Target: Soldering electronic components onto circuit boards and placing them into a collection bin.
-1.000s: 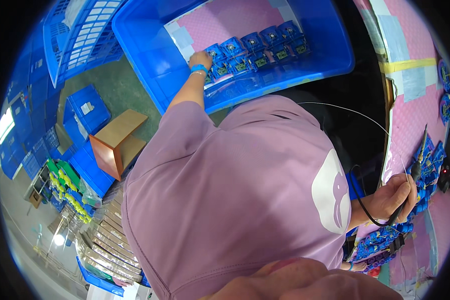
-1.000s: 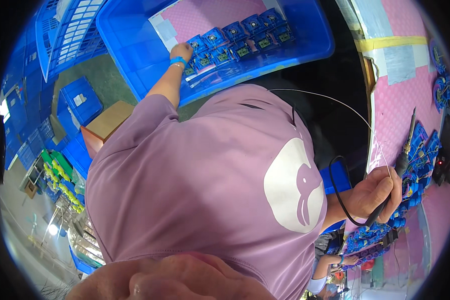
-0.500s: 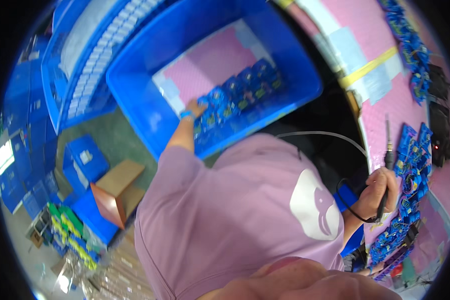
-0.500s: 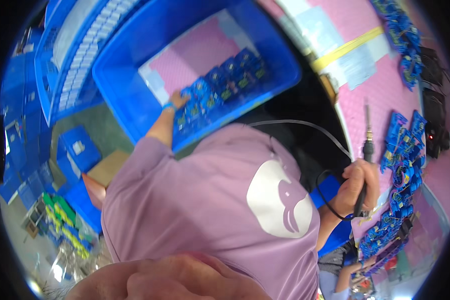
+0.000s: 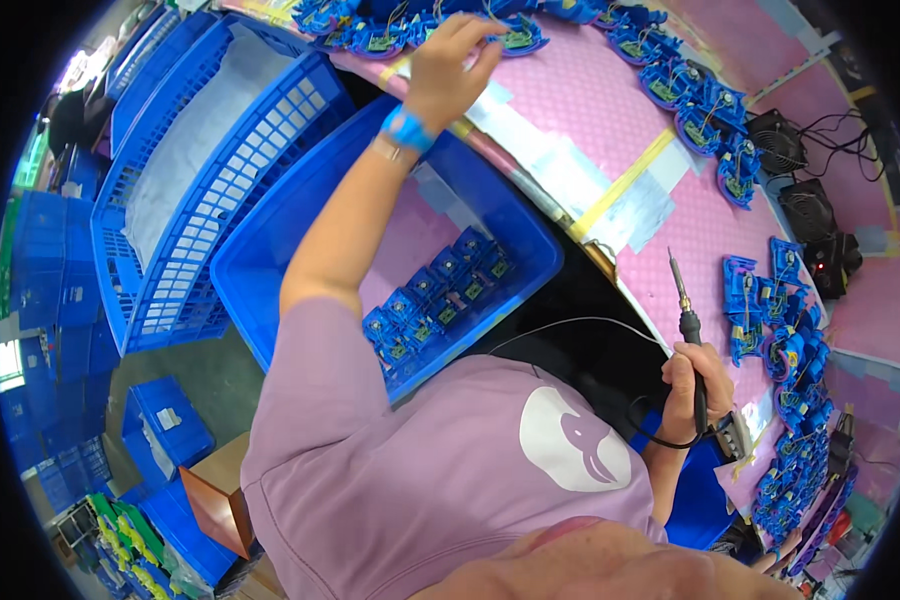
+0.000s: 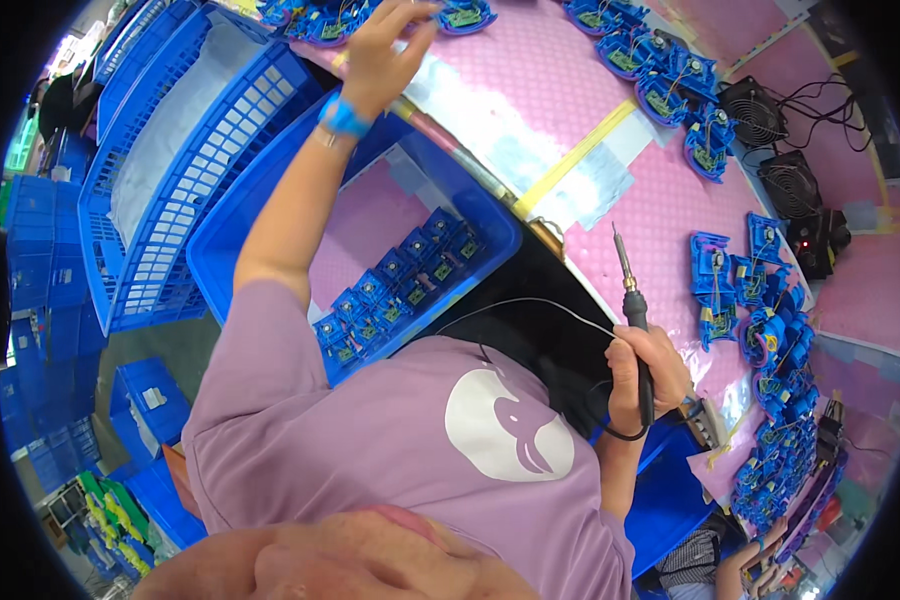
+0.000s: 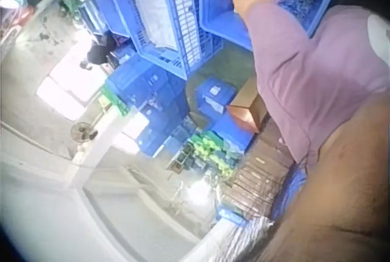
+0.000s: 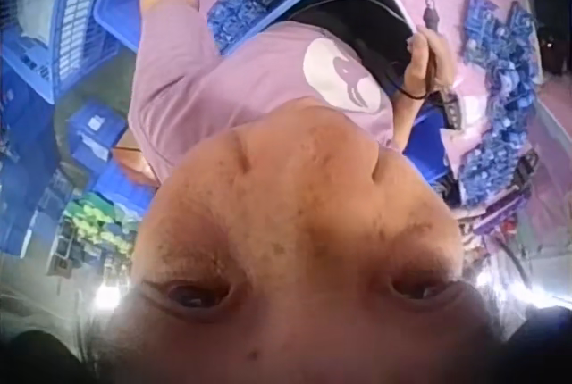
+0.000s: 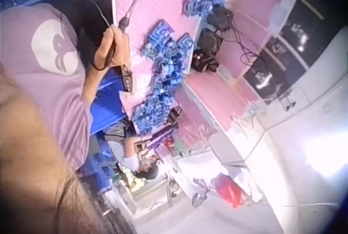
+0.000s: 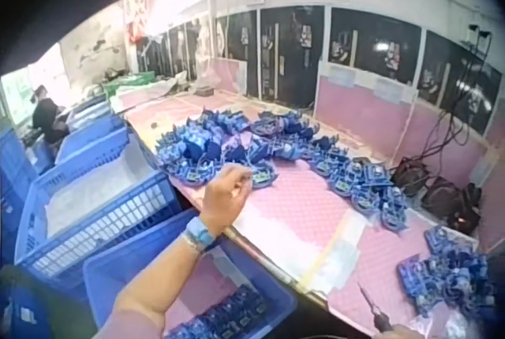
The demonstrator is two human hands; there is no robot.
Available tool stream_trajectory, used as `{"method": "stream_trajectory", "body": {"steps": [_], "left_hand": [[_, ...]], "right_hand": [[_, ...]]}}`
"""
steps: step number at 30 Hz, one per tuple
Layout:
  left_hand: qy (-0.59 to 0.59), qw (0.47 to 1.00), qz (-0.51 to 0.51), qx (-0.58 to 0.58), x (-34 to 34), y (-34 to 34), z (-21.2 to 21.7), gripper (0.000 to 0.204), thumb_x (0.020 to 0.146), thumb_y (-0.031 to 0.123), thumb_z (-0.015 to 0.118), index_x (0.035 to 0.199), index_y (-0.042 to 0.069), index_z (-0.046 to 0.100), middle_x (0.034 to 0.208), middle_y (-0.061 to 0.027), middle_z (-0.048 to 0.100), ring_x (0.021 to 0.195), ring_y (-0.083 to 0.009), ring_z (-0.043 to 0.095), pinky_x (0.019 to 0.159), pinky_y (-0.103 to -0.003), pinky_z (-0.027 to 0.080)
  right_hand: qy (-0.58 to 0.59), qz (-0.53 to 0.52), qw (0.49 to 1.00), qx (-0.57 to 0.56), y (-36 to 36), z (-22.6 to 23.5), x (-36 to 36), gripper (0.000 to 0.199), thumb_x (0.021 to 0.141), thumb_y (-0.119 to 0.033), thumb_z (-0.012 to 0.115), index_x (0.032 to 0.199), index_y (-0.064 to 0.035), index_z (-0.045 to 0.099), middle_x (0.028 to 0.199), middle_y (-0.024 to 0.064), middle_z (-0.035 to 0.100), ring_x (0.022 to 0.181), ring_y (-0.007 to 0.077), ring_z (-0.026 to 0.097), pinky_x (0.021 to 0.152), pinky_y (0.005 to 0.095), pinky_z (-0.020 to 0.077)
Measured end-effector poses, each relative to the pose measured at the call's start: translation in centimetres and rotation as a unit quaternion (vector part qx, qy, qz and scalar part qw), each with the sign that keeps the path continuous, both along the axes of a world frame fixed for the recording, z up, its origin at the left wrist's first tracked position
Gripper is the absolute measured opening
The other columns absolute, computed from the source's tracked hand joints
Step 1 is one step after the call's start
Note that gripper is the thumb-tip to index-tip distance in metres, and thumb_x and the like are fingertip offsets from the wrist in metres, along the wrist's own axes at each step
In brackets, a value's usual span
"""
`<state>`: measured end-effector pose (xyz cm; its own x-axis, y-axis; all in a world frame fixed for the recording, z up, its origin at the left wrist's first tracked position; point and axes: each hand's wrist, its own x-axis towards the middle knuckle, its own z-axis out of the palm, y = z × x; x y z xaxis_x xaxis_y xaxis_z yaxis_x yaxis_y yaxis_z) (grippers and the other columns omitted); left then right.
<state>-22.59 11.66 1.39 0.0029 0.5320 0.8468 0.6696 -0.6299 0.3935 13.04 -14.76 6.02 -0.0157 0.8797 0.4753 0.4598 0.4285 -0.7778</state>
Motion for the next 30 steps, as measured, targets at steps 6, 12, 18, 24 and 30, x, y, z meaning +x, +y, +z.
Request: {"method": "stream_trajectory", "body": {"steps": [6, 12, 18, 24, 30], "left_hand": [[0.164, 0.946, 0.174, -0.219, 8.0, 8.6, 7.1, 0.031, 0.085, 0.027, 0.066, 0.111, 0.011, 0.069, 0.107, -0.0190, 0.069, 0.095, -0.0366, 0.067, 0.080, -0.044, 0.055], [0.297, 0.889, 0.171, -0.304, 8.8, 15.2, 1.7, 0.066, 0.089, 0.068, 0.055, 0.135, 0.022, 0.063, 0.135, -0.0154, 0.058, 0.123, -0.0440, 0.053, 0.096, -0.054, 0.051], [0.383, 0.901, 0.047, -0.200, 6.0, 11.2, 0.7, 0.032, 0.082, 0.029, 0.067, 0.112, 0.016, 0.066, 0.113, -0.0121, 0.063, 0.108, -0.0341, 0.059, 0.091, -0.044, 0.053], [0.376, 0.820, -0.310, -0.299, 1.9, 5.2, 5.1, 0.033, 0.069, 0.007, 0.071, 0.102, 0.007, 0.073, 0.099, -0.0087, 0.068, 0.097, -0.0250, 0.064, 0.086, -0.035, 0.051], [0.234, 0.909, -0.224, -0.262, 1.7, 3.9, 4.5, 0.028, 0.088, 0.019, 0.072, 0.113, 0.008, 0.072, 0.110, -0.0084, 0.068, 0.103, -0.0228, 0.064, 0.095, -0.035, 0.051]], "right_hand": [[0.010, -0.048, 0.999, -0.008, -1.3, -0.2, 2.2, 0.010, 0.087, 0.001, 0.063, 0.094, 0.0052, 0.069, 0.066, 0.0078, 0.060, 0.056, 0.0118, 0.054, 0.053, 0.0240, 0.0396], [0.030, -0.062, 0.998, 0.005, -1.3, -0.7, 3.9, 0.010, 0.087, 0.001, 0.063, 0.094, 0.0048, 0.069, 0.066, 0.0065, 0.059, 0.056, 0.0113, 0.053, 0.052, 0.0237, 0.0387], [0.031, -0.061, 0.998, 0.003, -1.3, -1.0, 4.7, 0.009, 0.088, 0.001, 0.063, 0.093, 0.0046, 0.069, 0.066, 0.0063, 0.059, 0.055, 0.0114, 0.053, 0.052, 0.0238, 0.0381], [0.042, -0.052, 0.998, -0.006, -1.2, -1.2, 4.8, 0.009, 0.085, 0.002, 0.065, 0.092, 0.0040, 0.070, 0.066, 0.0071, 0.061, 0.055, 0.0123, 0.054, 0.052, 0.0245, 0.0387], [0.044, -0.040, 0.998, -0.011, -1.6, -1.8, 4.7, 0.011, 0.087, 0.002, 0.062, 0.094, 0.0051, 0.069, 0.069, 0.0074, 0.060, 0.056, 0.0116, 0.054, 0.052, 0.0237, 0.0391]]}}
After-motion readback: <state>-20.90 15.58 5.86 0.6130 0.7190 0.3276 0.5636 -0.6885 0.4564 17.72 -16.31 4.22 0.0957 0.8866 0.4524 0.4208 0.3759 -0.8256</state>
